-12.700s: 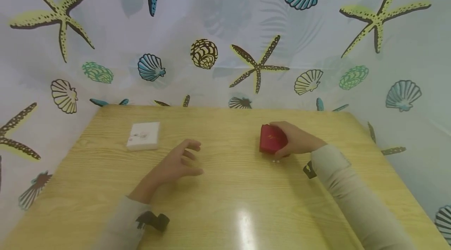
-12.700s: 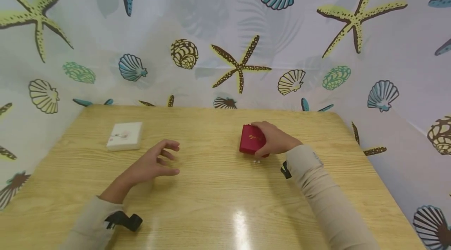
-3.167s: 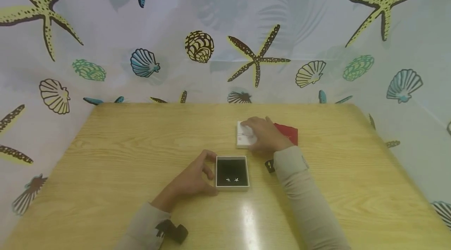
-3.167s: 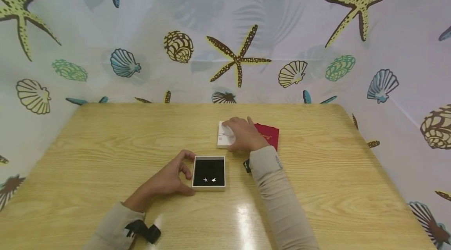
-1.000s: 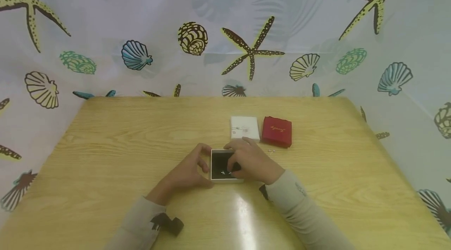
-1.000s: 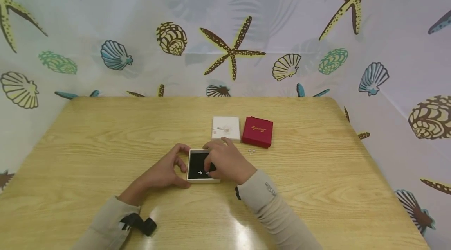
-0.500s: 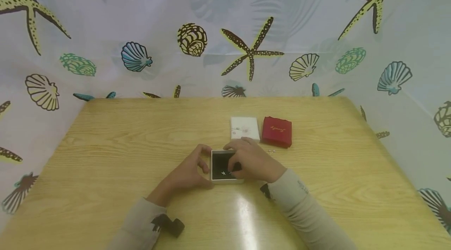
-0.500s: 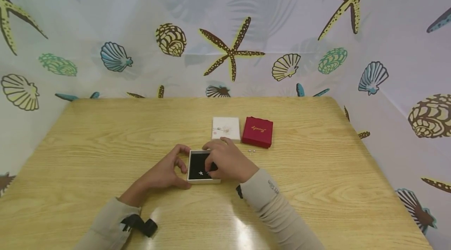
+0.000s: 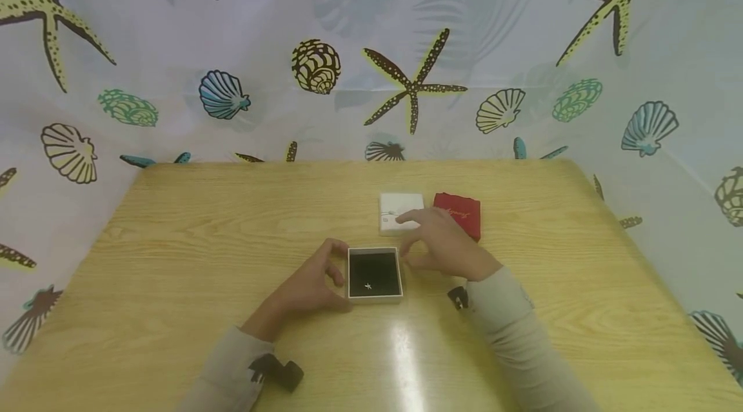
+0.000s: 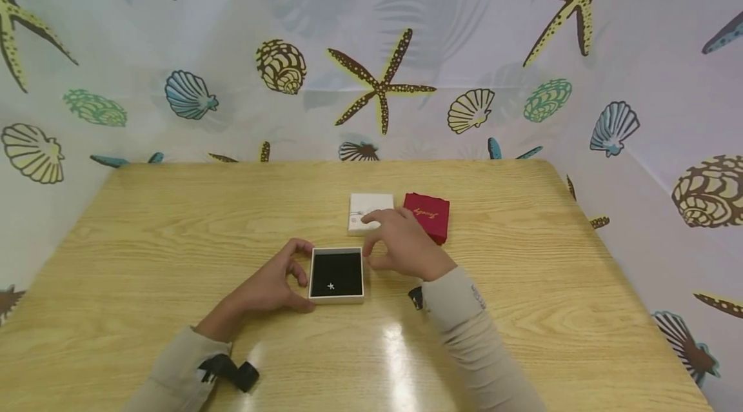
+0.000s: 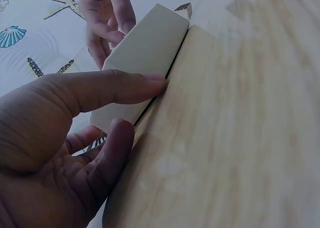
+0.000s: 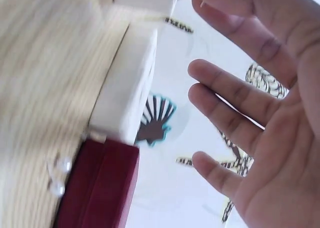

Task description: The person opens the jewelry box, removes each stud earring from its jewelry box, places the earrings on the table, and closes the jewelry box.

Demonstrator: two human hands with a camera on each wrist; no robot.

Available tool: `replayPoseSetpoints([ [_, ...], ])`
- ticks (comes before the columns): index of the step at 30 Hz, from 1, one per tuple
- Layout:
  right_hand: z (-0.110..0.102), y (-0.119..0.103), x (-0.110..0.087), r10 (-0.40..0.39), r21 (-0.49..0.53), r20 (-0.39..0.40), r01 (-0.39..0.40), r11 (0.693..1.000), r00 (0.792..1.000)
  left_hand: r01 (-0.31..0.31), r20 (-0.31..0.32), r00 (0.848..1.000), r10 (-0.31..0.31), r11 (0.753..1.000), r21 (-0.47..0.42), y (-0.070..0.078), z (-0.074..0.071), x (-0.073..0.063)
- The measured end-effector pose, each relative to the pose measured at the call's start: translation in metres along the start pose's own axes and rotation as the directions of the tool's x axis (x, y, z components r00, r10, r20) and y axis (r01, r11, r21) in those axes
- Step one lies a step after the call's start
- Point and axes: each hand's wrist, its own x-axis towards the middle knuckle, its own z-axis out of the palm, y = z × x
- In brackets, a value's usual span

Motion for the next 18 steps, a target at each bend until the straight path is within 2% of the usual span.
replayPoseSetpoints([
  [5, -0.001, 0.022, -0.005, 0.121, 0.044, 0.012, -0.121, 0.992, 0.993, 0.002, -0.003, 1.0, -0.002, 1.0, -0.012, -0.002, 0.0, -0.001],
  [9, 0.004, 0.035, -0.008, 0.147, 0.038, 0.005, -0.147, 0.988, 0.989, -0.007, -0.002, 1.0, 0.007, 1.0, -0.01, -0.002, 0.0, -0.001],
  [18, 0.01, 0.04, -0.01, 0.214, 0.044, 0.032, -0.216, 0.975, 0.976, -0.034, 0.005, 0.999, 0.034, 0.999, -0.009, -0.002, 0.0, -0.001],
])
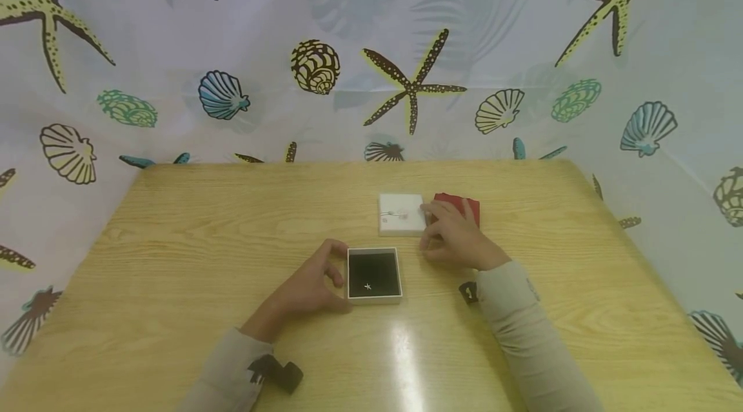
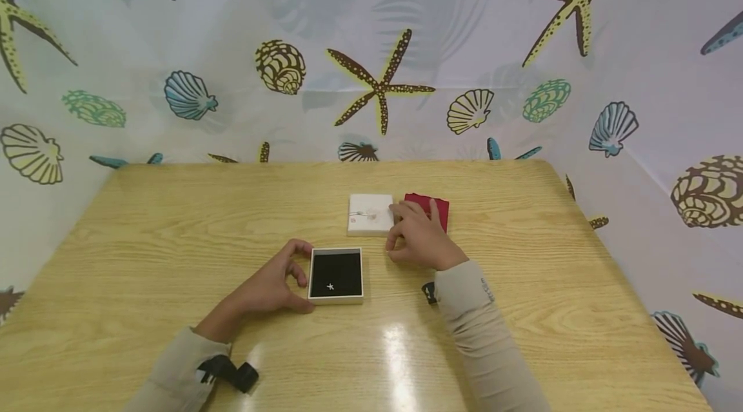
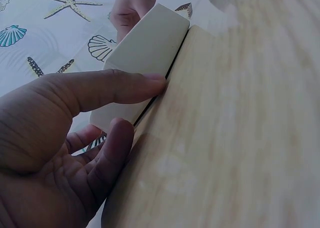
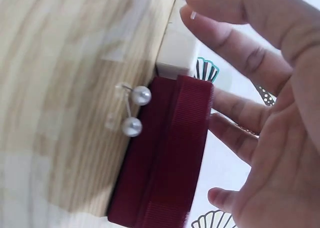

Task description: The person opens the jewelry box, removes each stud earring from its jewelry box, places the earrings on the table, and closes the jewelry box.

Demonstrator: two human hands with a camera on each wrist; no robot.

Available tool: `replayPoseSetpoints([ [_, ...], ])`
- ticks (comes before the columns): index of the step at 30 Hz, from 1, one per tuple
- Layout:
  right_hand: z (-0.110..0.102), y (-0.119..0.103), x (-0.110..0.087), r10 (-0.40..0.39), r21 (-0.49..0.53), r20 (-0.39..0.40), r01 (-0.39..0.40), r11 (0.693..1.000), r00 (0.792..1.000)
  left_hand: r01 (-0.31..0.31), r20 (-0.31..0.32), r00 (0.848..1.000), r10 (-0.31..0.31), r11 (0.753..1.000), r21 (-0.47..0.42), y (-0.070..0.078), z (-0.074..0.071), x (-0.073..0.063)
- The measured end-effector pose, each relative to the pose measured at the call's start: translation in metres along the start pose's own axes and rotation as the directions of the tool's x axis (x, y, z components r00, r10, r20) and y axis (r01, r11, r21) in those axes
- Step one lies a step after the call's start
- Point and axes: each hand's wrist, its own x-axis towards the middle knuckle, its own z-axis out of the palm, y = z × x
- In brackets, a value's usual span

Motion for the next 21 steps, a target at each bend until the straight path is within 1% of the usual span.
replayPoseSetpoints([
  [8, 0.0059, 0.002, 0.001, 0.034, -0.017, 0.01, -0.034, 0.999, 0.999, -0.015, 0.002, 1.0, 0.015, 1.0, 0.005, 0.0001, 0.0003, -0.0006],
  [14, 0.0066, 0.0017, 0.0003, 0.029, -0.019, -0.001, -0.029, 0.999, 1.0, -0.038, 0.007, 0.999, 0.038, 0.999, 0.012, 0.0005, -0.001, -0.0016],
  [21, 0.007, 0.0021, 0.0013, 0.038, -0.038, 0.0, -0.038, 0.999, 0.999, -0.046, 0.004, 0.999, 0.045, 0.999, 0.024, -0.0006, -0.001, -0.001],
])
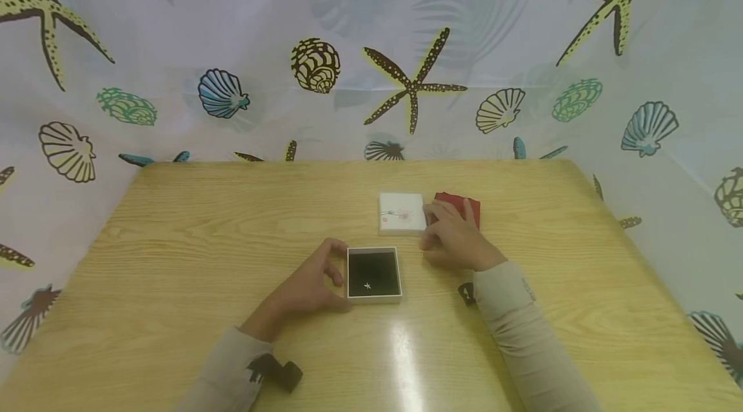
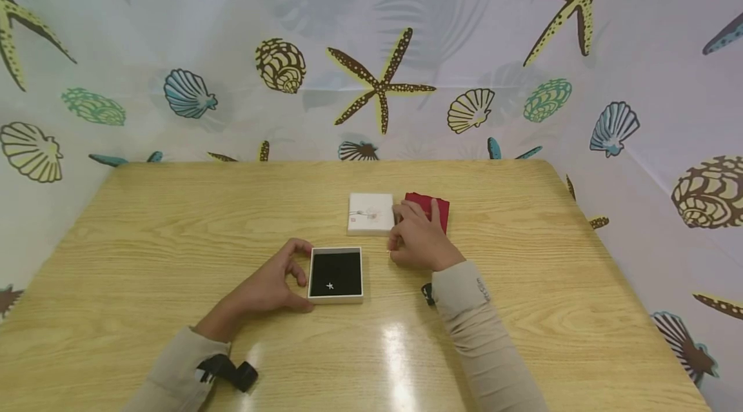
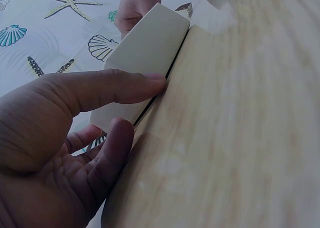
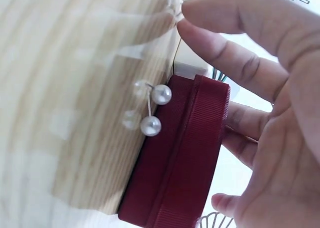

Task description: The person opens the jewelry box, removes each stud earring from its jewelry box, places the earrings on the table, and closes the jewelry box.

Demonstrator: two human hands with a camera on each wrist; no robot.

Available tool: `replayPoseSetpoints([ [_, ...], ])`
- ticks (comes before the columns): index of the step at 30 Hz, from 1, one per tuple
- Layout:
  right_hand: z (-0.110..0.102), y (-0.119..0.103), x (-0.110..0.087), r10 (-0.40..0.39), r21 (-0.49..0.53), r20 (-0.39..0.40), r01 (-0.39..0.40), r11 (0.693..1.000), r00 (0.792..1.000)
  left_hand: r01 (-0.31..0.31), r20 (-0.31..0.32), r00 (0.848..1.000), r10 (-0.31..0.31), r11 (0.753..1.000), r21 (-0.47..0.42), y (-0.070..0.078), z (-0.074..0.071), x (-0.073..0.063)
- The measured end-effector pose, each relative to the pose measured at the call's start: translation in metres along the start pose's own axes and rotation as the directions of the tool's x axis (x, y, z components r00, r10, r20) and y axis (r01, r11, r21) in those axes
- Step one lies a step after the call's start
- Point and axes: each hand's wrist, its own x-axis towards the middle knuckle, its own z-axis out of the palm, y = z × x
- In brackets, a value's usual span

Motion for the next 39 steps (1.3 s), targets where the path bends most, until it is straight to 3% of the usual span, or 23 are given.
replayPoseSetpoints([
  [5, -0.009, -0.008, -0.002, -0.043, 0.004, -0.069, 0.043, 0.999, 0.997, -0.005, 0.003, 1.0, 0.005, 1.0, -0.004, -0.001, 0.001, 0.0],
  [11, -0.026, -0.042, -0.005, -0.167, -0.036, -0.141, 0.163, 0.986, 0.976, 0.01, -0.004, 1.0, -0.01, 1.0, -0.01, 0.002, -0.001, 0.0],
  [15, -0.023, -0.068, -0.007, -0.272, -0.086, -0.125, 0.263, 0.961, 0.954, 0.019, -0.005, 1.0, -0.019, 1.0, -0.019, 0.003, -0.001, 0.0],
  [20, -0.008, -0.087, -0.006, -0.345, -0.087, -0.056, 0.34, 0.936, 0.937, 0.033, -0.007, 0.999, -0.033, 0.999, -0.016, 0.003, 0.0, 0.001],
  [27, 0.013, -0.088, 0.0, -0.377, -0.065, 0.017, 0.377, 0.924, 0.926, 0.027, -0.007, 1.0, -0.027, 1.0, -0.016, 0.001, 0.0, 0.0],
  [39, 0.018, -0.088, 0.002, -0.352, -0.058, 0.027, 0.353, 0.934, 0.936, 0.018, -0.006, 1.0, -0.018, 1.0, 0.001, 0.001, 0.0, 0.001],
])
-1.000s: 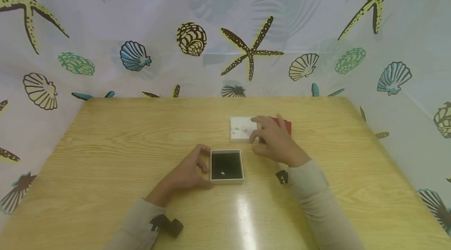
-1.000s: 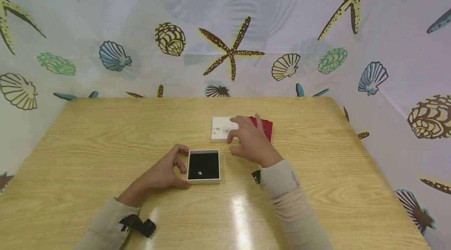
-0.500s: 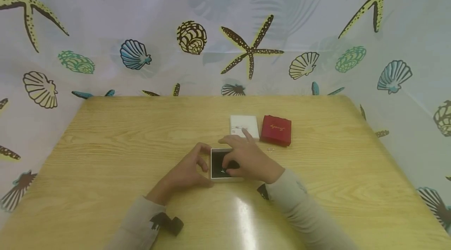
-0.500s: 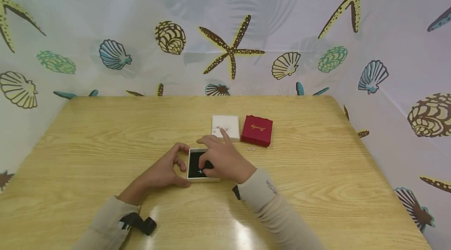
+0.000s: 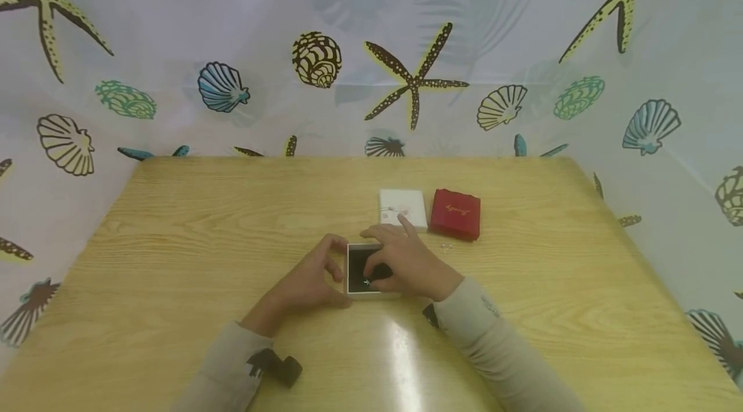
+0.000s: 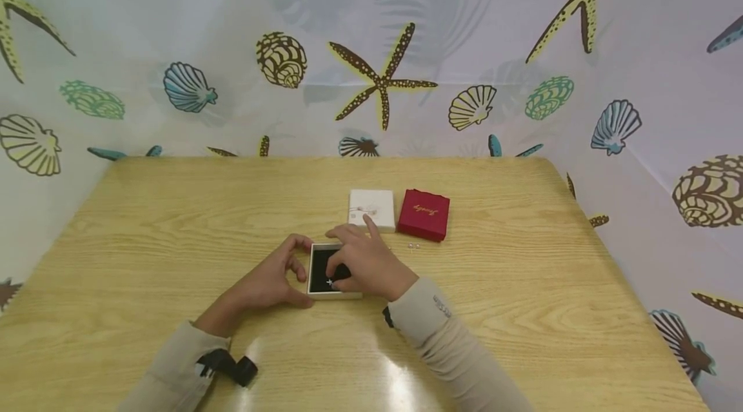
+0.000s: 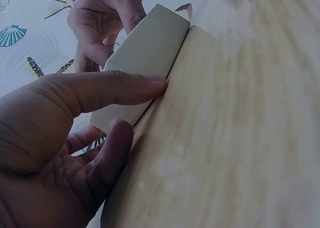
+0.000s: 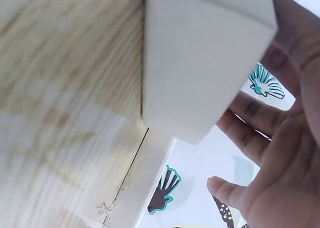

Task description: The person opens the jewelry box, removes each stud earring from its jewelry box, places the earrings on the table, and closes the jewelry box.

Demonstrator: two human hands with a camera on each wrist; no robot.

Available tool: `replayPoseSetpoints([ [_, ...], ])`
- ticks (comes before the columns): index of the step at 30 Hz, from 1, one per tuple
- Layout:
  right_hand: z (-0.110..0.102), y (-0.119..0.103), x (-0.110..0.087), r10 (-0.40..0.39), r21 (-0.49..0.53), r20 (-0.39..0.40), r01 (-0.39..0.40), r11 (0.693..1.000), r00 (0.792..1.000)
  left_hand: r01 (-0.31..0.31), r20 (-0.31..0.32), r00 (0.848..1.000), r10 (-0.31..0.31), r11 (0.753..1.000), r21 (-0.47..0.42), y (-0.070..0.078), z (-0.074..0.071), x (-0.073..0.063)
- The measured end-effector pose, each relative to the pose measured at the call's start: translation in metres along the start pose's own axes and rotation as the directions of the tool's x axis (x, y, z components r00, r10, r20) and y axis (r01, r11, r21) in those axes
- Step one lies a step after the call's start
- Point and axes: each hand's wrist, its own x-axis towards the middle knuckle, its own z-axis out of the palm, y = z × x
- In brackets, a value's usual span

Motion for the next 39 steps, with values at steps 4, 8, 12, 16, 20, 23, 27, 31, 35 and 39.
replayPoseSetpoints([
  [4, -0.0004, -0.0005, 0.0027, -0.006, -0.018, -0.01, 0.006, 1.0, 1.0, 0.0, -0.009, 1.0, 0.0, 1.0, 0.005, 0.0016, -0.0023, 0.0006],
  [8, -0.0003, 0.0, 0.0039, -0.035, -0.024, -0.015, 0.035, 0.999, 0.999, 0.01, -0.009, 1.0, -0.01, 1.0, 0.0, 0.0029, -0.0029, 0.0008],
  [12, -0.0006, 0.0003, 0.0029, -0.06, -0.015, -0.002, 0.06, 0.998, 0.998, 0.004, 0.0, 1.0, -0.004, 1.0, 0.0, 0.0014, -0.0025, 0.0012],
  [16, -0.0006, 0.0004, 0.0024, -0.068, -0.02, -0.002, 0.068, 0.997, 0.998, -0.005, 0.002, 1.0, 0.005, 1.0, 0.004, 0.0004, -0.0029, 0.0018],
  [20, -0.0006, 0.0001, 0.0031, -0.074, -0.034, -0.017, 0.074, 0.997, 0.997, -0.007, 0.002, 1.0, 0.007, 1.0, 0.002, 0.0008, -0.0032, 0.0016],
  [23, 0.0004, 0.0003, 0.0034, -0.069, -0.034, -0.013, 0.069, 0.997, 0.998, 0.002, 0.002, 1.0, -0.002, 1.0, -0.002, -0.0006, -0.0023, 0.0019],
  [27, 0.0023, 0.0009, 0.0027, -0.064, -0.02, -0.001, 0.064, 0.998, 0.998, 0.013, 0.004, 1.0, -0.013, 1.0, 0.0, -0.003, -0.0004, 0.0024],
  [31, 0.004, 0.0015, 0.0019, -0.063, -0.003, -0.002, 0.063, 0.998, 0.998, 0.003, 0.002, 1.0, -0.003, 1.0, 0.007, -0.0028, 0.0006, 0.0018],
  [35, 0.0048, 0.0025, 0.0013, -0.063, 0.006, -0.005, 0.063, 0.998, 0.998, 0.001, 0.0, 1.0, -0.001, 1.0, 0.008, -0.0016, 0.0011, 0.0011],
  [39, 0.0041, 0.0046, 0.0012, -0.072, 0.031, -0.023, 0.073, 0.997, 0.997, 0.001, -0.002, 1.0, -0.001, 1.0, 0.012, -0.0007, 0.0014, 0.0007],
])
